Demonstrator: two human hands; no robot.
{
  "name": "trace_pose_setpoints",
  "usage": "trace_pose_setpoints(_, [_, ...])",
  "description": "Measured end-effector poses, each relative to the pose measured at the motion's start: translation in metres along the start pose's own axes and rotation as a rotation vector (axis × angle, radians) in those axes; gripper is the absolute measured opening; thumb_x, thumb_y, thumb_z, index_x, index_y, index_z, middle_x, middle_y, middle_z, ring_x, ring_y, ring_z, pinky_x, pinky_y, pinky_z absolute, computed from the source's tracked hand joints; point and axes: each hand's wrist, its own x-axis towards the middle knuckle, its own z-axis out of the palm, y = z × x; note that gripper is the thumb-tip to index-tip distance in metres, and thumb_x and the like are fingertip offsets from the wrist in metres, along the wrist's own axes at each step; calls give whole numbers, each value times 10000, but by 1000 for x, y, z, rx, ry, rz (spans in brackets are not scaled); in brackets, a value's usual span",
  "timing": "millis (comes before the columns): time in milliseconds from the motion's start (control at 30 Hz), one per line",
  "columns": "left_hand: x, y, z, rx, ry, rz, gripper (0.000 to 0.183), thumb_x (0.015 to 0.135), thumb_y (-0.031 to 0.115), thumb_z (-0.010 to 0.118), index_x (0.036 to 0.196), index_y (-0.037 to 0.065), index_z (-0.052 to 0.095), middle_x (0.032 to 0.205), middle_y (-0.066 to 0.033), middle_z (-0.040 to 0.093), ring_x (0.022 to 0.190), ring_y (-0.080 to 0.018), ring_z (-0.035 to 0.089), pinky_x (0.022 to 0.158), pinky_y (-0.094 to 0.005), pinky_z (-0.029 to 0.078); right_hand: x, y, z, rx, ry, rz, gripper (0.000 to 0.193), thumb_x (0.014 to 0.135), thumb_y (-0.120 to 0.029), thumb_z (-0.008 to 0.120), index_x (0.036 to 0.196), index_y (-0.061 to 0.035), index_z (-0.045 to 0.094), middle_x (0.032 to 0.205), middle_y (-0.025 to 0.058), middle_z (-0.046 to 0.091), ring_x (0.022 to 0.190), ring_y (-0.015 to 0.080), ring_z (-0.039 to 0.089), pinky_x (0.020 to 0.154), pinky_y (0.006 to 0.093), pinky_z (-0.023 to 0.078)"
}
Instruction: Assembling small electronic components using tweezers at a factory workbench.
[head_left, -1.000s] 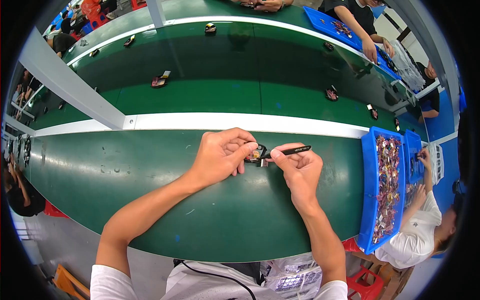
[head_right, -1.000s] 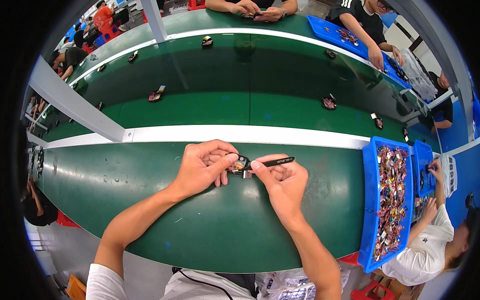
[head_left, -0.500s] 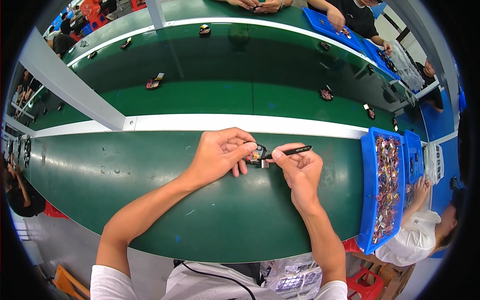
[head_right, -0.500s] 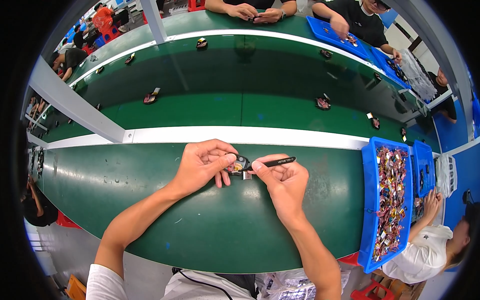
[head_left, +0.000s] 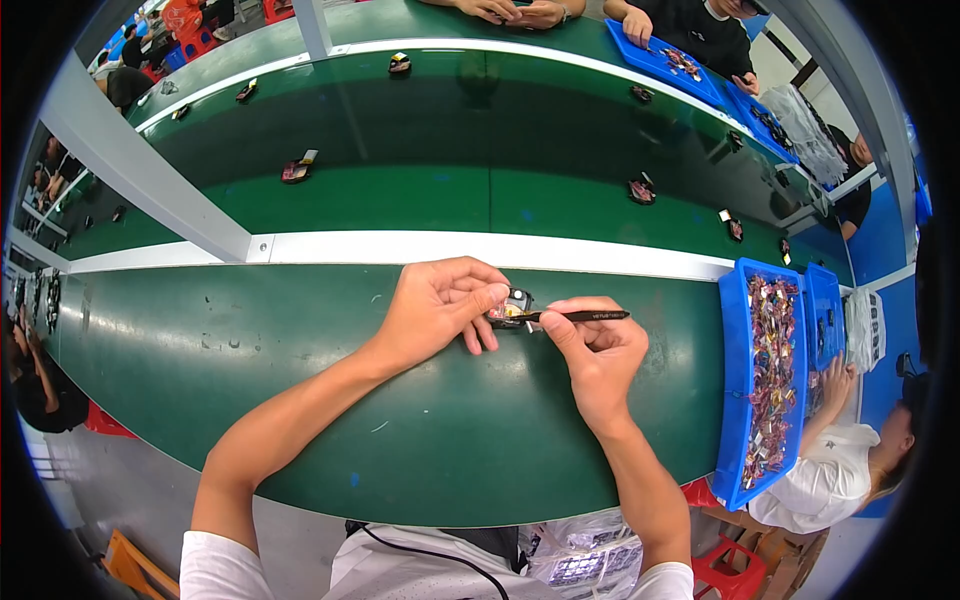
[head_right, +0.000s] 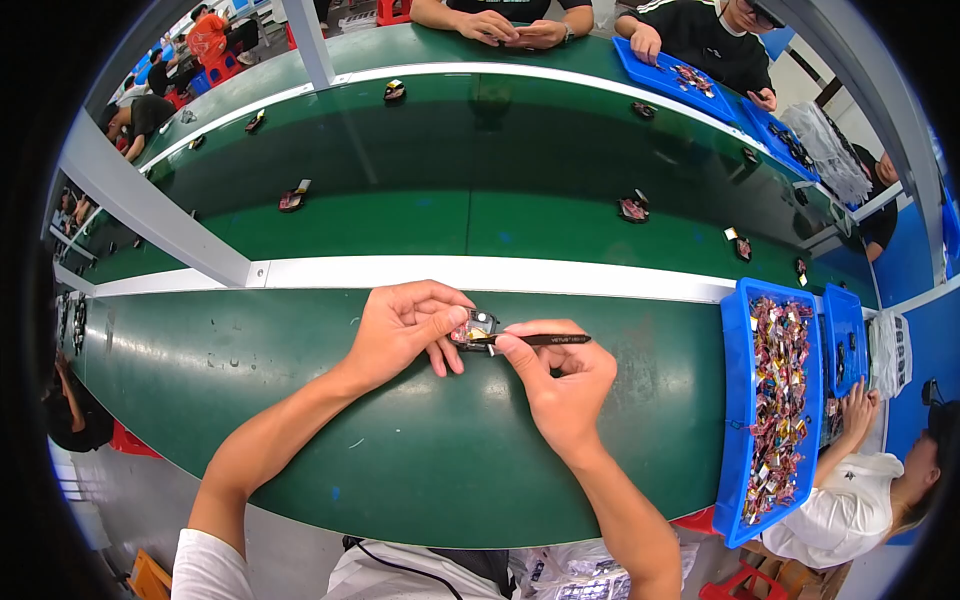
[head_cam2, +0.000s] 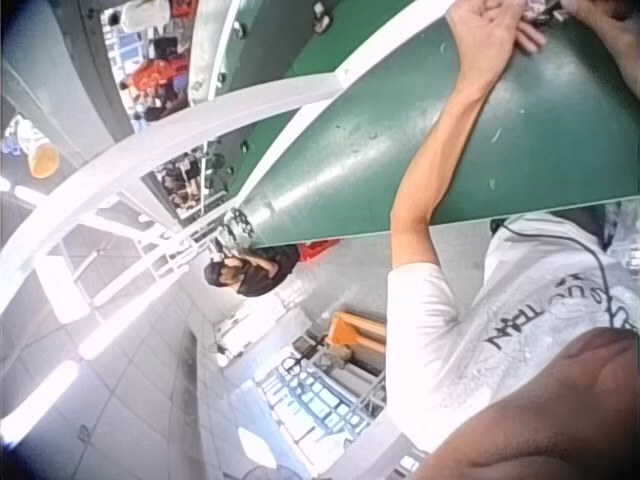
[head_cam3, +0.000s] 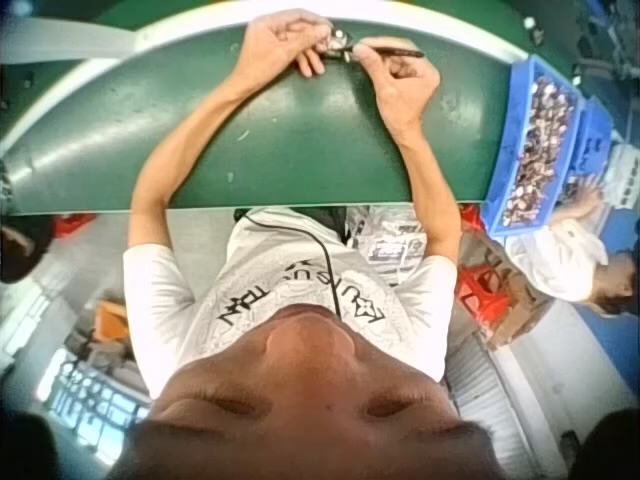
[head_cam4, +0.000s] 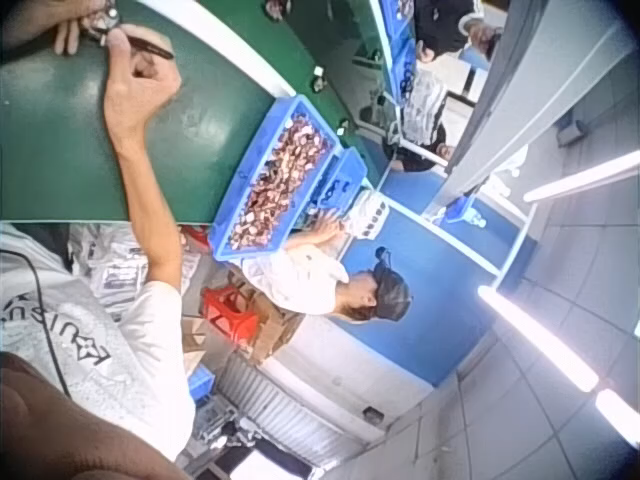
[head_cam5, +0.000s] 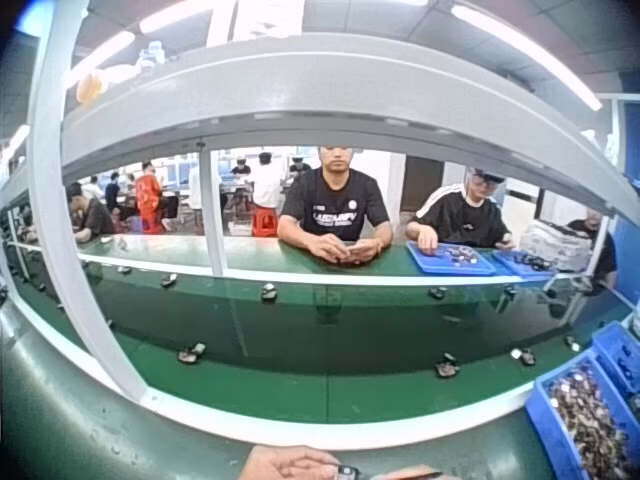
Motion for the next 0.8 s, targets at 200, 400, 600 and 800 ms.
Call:
trace_pose_setpoints(200, [1,1,1,-23,-2,20,228,1018,121,626,1100,-90,657,908,-161,717,697,-214,740,533,-272,591,-4,1,5,-187,58,-214,80,834,5,827,890,9,771,828,43,754,501,2,437,450,185,295])
trace_pose_setpoints(400, [3,-4,-2,-14,0,39,247,1021,109,618,1142,-105,645,934,-187,734,695,-237,752,489,-268,581,-3,2,9,-235,44,-311,108,810,7,841,896,-10,778,828,51,770,485,11,447,441,197,299])
trace_pose_setpoints(600, [2,-4,-3,-27,0,51,235,1015,93,622,1138,-106,648,924,-190,736,684,-235,751,466,-265,565,-4,-1,10,-288,24,-329,116,803,-3,846,897,-20,780,797,43,765,464,20,437,438,205,308])
trace_pose_setpoints(800, [0,-4,-1,-48,20,36,210,1008,86,628,1108,-97,652,900,-170,722,680,-216,742,503,-269,580,-4,-1,10,-265,26,-316,100,805,-2,844,882,-12,780,797,43,768,460,17,437,433,201,299])
